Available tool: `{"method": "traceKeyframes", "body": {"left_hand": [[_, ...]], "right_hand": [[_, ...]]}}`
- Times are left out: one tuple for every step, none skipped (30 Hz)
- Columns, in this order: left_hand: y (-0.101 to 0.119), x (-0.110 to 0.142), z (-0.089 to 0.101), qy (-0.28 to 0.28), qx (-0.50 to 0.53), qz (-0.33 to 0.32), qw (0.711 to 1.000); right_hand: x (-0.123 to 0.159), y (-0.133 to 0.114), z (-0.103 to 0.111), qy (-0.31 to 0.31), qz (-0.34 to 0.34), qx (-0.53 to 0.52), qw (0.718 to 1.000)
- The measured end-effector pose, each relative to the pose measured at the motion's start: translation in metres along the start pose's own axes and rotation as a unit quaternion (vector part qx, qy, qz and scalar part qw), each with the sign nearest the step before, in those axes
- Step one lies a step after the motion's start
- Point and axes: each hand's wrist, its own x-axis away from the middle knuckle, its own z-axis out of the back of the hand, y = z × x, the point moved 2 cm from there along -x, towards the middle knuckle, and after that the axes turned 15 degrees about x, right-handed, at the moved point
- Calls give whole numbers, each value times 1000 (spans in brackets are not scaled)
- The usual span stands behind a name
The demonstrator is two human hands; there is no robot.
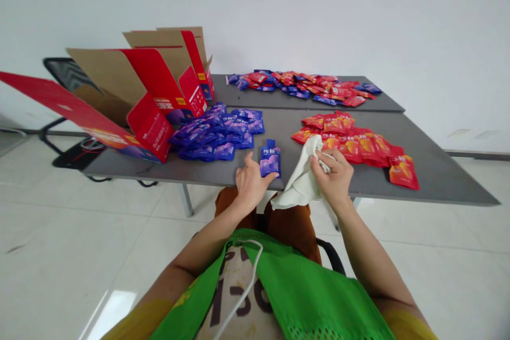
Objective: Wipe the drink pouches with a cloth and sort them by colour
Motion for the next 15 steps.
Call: {"method": "traceKeyframes", "body": {"left_hand": [[-2,3,-1,21,22,-14,999],[-4,5,-2,42,45,-24,998],[-6,5,-3,61,71,-29,995],[-9,5,-3,74,97,-29,992],[-13,3,-4,81,127,-26,988],[-16,1,-4,87,158,-19,983],[-18,-2,-5,89,190,-16,978],[-20,-4,-5,88,219,-16,972],[-22,-6,-6,85,243,-22,966],[-23,-7,-6,80,259,-35,962],[-24,-6,-6,78,265,-54,960],[-25,-5,-7,80,262,-77,959],[-27,-3,-7,89,252,-106,958],[-29,0,-6,102,235,-141,956],[-31,4,-6,117,213,-182,953]], "right_hand": [[-2,3,2,17,-11,-8,1000],[-4,5,3,28,-20,-19,999],[-5,6,4,31,-27,-32,999],[-5,6,4,29,-31,-46,998],[-4,5,4,23,-31,-59,998],[-4,3,4,19,-29,-69,997],[-5,0,4,15,-24,-79,996],[-6,-3,5,14,-22,-92,995],[-9,-6,7,18,-30,-112,993],[-13,-10,10,27,-49,-136,989],[-18,-14,13,41,-77,-163,983],[-24,-18,16,58,-108,-188,974],[-31,-23,20,79,-136,-207,966],[-38,-29,22,99,-154,-220,958],[-46,-34,24,114,-159,-226,954]]}}
